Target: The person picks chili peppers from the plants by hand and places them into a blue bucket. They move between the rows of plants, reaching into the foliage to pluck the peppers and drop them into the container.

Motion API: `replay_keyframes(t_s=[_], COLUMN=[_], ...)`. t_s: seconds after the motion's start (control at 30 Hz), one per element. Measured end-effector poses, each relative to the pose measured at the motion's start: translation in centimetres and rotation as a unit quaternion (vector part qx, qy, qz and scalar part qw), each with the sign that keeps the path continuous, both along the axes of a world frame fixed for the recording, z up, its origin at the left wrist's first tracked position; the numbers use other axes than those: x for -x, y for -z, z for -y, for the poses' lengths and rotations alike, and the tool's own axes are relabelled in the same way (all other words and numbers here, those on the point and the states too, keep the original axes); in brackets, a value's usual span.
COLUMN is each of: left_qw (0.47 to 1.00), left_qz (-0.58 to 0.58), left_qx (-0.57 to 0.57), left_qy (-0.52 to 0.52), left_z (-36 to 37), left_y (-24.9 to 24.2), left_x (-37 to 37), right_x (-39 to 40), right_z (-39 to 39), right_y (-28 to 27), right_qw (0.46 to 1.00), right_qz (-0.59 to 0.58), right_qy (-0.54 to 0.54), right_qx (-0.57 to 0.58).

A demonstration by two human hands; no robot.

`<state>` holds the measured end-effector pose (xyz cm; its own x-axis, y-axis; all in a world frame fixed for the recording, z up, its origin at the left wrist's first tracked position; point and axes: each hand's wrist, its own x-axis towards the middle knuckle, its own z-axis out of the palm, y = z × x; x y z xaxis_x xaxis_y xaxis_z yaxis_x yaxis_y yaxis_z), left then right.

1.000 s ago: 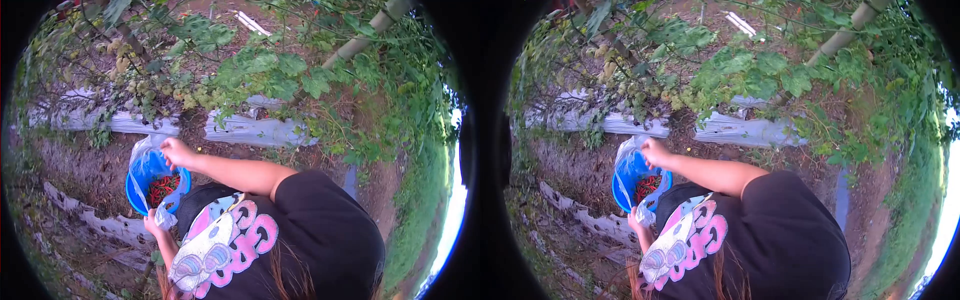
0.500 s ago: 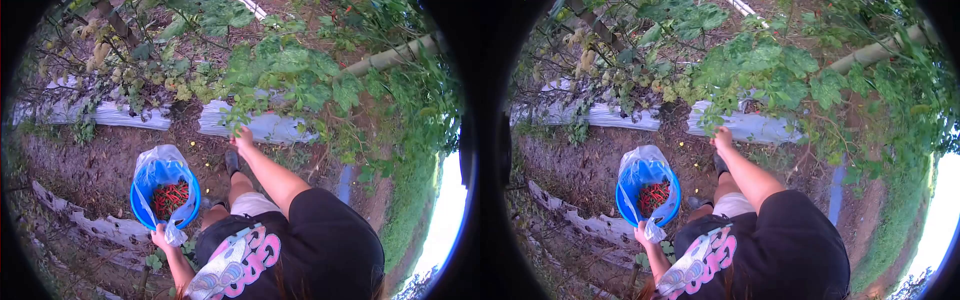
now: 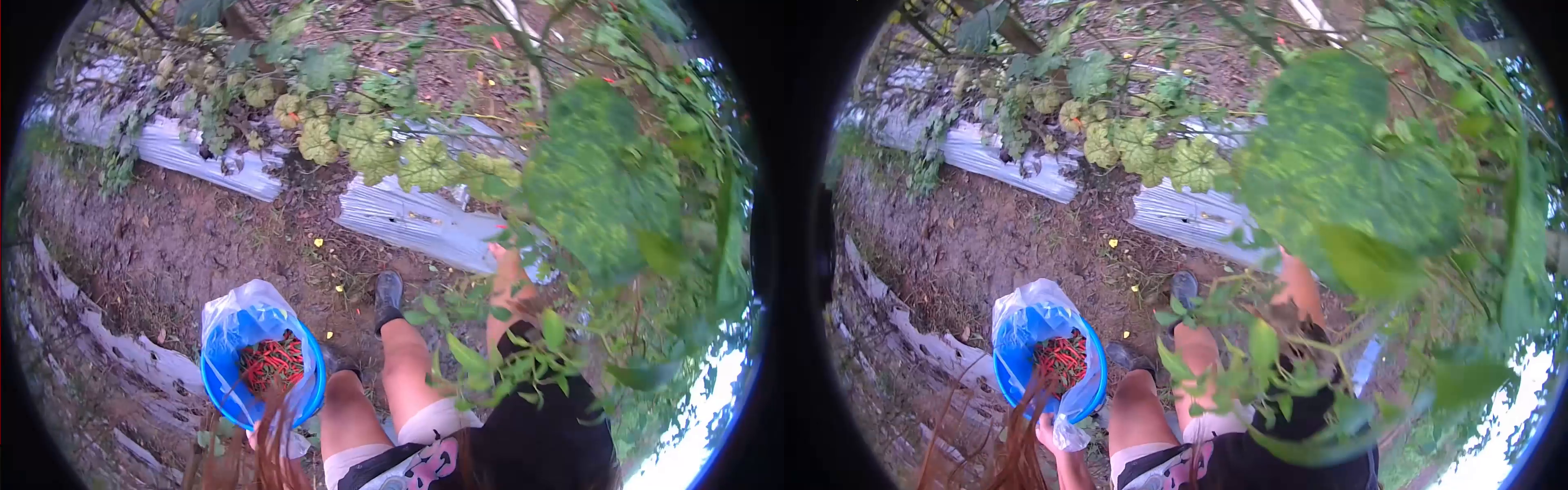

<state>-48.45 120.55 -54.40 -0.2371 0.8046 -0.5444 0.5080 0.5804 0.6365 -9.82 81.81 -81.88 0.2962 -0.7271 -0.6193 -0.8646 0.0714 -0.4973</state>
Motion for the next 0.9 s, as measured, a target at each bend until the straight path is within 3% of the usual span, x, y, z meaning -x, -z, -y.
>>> replay_keyframes(t_s=[0.27, 0.43, 0.53, 0.57, 0.63, 0.77, 0.9], left_qw=[0.998, 0.994, 0.998, 0.999, 1.0, 1.0, 0.998], left_qz=[0.037, 0.078, 0.023, -0.016, -0.001, 0.018, 0.037], left_qx=[0.03, 0.024, 0.054, -0.016, -0.002, -0.008, -0.03], left_qy=[0.044, 0.069, 0.029, 0.04, 0.019, 0.012, -0.032], left_z=[-0.3, 0.2, 0.0, 0.5, 1.0, 0.8, 0.8], left_y=[3.4, 6.4, 2.2, -0.2, -3.4, -3.7, -6.8], left_x=[5.4, 10.3, 4.4, 0.6, -3.1, -2.0, -2.1], right_x=[11.1, 12.0, 10.3, 9.3, 6.8, 1.1, -2.4], right_z=[-15.0, -17.1, -13.7, -12.0, -7.6, 1.3, 5.4], right_y=[1.9, 1.0, 0.9, 0.8, 0.7, -1.0, -4.4], right_qw=[0.991, 0.982, 0.979, 0.978, 0.974, 0.961, 0.952], right_qz=[0.021, 0.034, 0.054, 0.063, 0.084, 0.122, 0.139], right_qy=[0.089, 0.124, 0.138, 0.143, 0.157, 0.199, 0.224], right_qx=[-0.094, -0.135, -0.141, -0.14, -0.14, -0.145, -0.155])
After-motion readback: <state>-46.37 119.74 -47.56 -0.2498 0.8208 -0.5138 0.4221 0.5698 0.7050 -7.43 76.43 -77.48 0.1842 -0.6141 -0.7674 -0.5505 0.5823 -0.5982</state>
